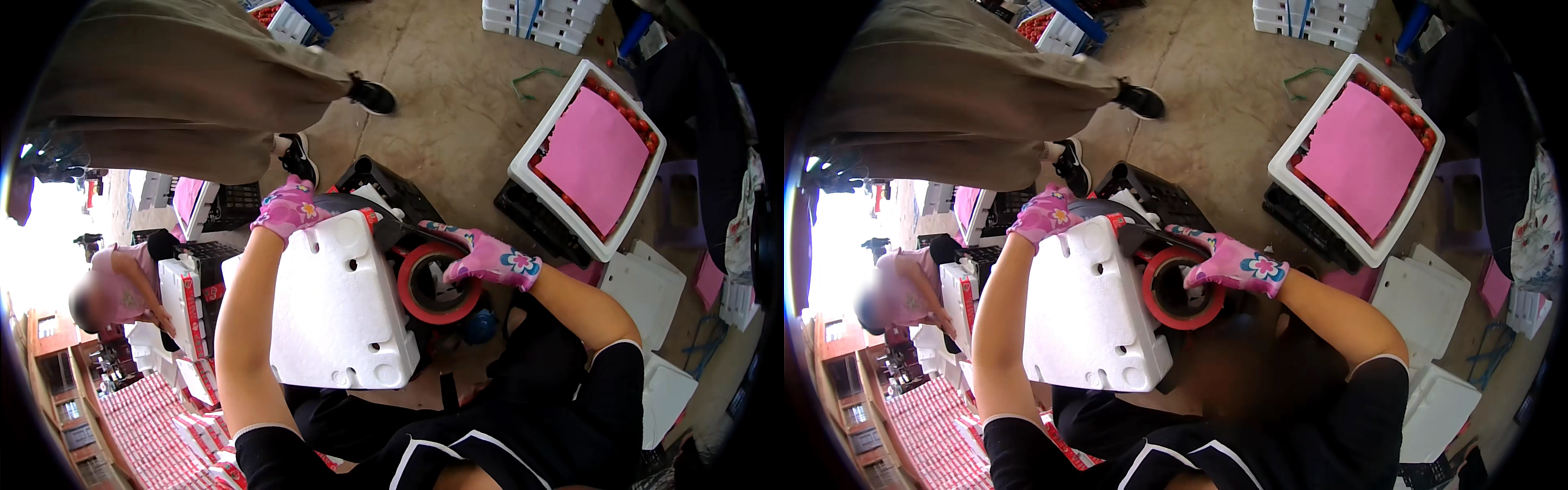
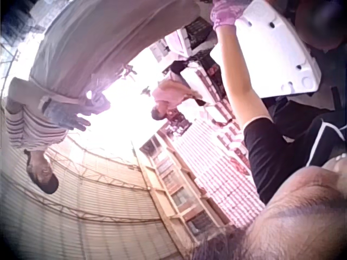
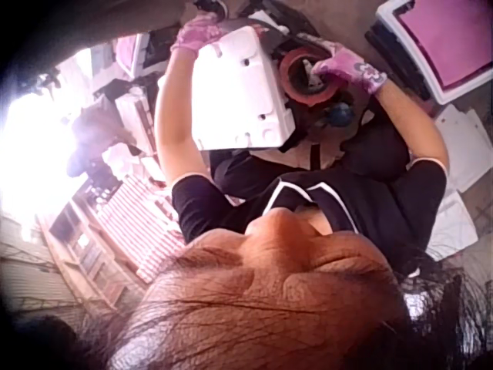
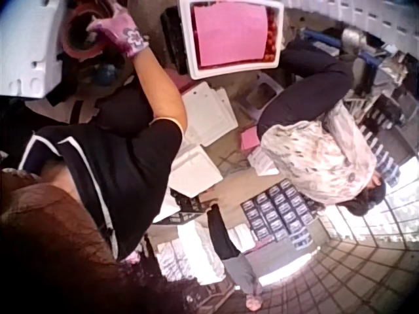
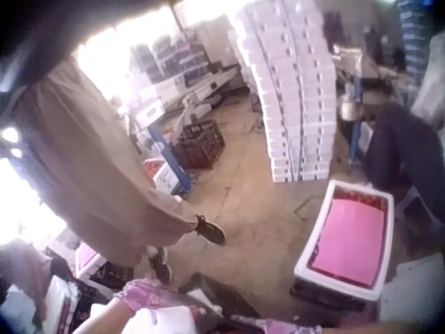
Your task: The person places lids onto containers of tomatoes and seals them with red tape using a dispenser.
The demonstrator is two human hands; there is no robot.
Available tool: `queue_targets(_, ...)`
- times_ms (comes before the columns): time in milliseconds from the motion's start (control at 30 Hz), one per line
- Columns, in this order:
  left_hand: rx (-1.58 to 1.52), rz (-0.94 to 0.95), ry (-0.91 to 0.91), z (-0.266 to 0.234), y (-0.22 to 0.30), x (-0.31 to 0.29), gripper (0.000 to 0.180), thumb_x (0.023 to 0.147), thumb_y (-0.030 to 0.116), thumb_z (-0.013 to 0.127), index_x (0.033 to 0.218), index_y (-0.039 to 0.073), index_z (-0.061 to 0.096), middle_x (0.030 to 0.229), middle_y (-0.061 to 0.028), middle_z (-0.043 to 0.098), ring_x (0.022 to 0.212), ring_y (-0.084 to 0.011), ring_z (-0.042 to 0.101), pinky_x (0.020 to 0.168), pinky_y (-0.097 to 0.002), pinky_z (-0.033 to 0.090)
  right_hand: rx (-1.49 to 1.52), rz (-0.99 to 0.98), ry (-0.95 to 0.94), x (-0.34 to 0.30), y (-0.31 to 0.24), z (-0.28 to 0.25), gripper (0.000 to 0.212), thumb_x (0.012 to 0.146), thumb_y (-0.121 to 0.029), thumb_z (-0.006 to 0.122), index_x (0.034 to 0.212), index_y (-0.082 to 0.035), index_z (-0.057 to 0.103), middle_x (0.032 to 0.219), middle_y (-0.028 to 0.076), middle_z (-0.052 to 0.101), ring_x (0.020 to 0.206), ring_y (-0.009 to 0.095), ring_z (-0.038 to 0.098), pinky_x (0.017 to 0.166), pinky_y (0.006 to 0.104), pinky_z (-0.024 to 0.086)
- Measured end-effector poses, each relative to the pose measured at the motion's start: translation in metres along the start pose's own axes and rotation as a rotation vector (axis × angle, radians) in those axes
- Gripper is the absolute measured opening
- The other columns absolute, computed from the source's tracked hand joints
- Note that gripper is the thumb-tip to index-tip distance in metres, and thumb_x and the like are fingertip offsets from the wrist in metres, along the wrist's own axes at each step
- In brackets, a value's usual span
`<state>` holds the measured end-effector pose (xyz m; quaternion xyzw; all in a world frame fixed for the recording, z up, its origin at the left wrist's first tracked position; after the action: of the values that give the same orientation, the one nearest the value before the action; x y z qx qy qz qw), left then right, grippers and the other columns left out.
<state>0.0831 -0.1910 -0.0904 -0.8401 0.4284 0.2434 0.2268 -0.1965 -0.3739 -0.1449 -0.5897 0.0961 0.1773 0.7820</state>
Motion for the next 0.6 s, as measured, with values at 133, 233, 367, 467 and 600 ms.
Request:
queue_targets(133,-0.770,0.159,0.023,-0.009,0.015,-0.015,0.049,0.090,0.006,0.057,0.138,0.003,0.049,0.133,-0.0167,0.055,0.126,-0.0287,0.053,0.107,-0.0334,0.042,0.064,0.036,-0.015,-0.004,0.003,0.004,0.088,0.073,-0.014,0.072,0.152,-0.007,0.034,0.131,0.009,0.058,0.115,0.012,0.053,0.100,0.0269,0.042)
queue_targets(233,-0.428,0.351,0.128,0.010,0.036,-0.022,0.048,0.091,0.007,0.055,0.138,0.001,0.048,0.120,-0.0151,0.062,0.109,-0.0280,0.061,0.094,-0.0348,0.049,0.087,0.020,-0.007,-0.005,0.009,0.008,0.088,0.074,-0.014,0.072,0.152,-0.007,0.033,0.132,0.010,0.057,0.117,0.013,0.053,0.101,0.0271,0.042)
queue_targets(367,-0.160,0.110,0.436,0.015,0.052,-0.035,0.027,0.099,0.026,0.047,0.106,0.008,0.067,0.088,-0.0157,0.071,0.084,-0.0353,0.067,0.081,-0.0466,0.050,-0.009,-0.048,0.013,0.002,0.019,0.015,0.090,0.074,-0.012,0.072,0.153,-0.006,0.028,0.130,0.010,0.058,0.113,0.013,0.055,0.098,0.0274,0.044)
queue_targets(467,-0.327,0.291,0.971,0.018,0.079,-0.084,0.052,0.088,0.019,0.064,0.134,0.001,0.048,0.128,-0.0181,0.059,0.124,-0.0351,0.052,0.114,-0.0521,0.027,0.024,-0.031,-0.019,0.003,0.014,0.011,0.086,0.077,-0.010,0.070,0.153,-0.006,0.029,0.125,0.009,0.058,0.104,0.012,0.056,0.093,0.0263,0.047)
queue_targets(600,-0.304,0.313,0.606,0.089,0.130,-0.196,0.106,0.069,0.063,0.071,0.142,-0.005,0.037,0.151,-0.0268,0.032,0.139,-0.0521,0.026,0.116,-0.0608,0.018,-0.165,-0.035,-0.034,-0.002,0.005,0.010,0.080,0.079,-0.018,0.070,0.149,-0.001,0.035,0.133,0.016,0.055,0.107,0.017,0.058,0.095,0.0291,0.046)
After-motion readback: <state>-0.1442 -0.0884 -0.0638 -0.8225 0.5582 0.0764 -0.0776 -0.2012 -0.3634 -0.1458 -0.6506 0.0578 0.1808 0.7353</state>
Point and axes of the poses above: each hand's wrist, its own x-axis towards the middle knuckle, its own z-axis out of the palm, y = z × x, the point moved 1 cm from there along x, towards the middle knuckle
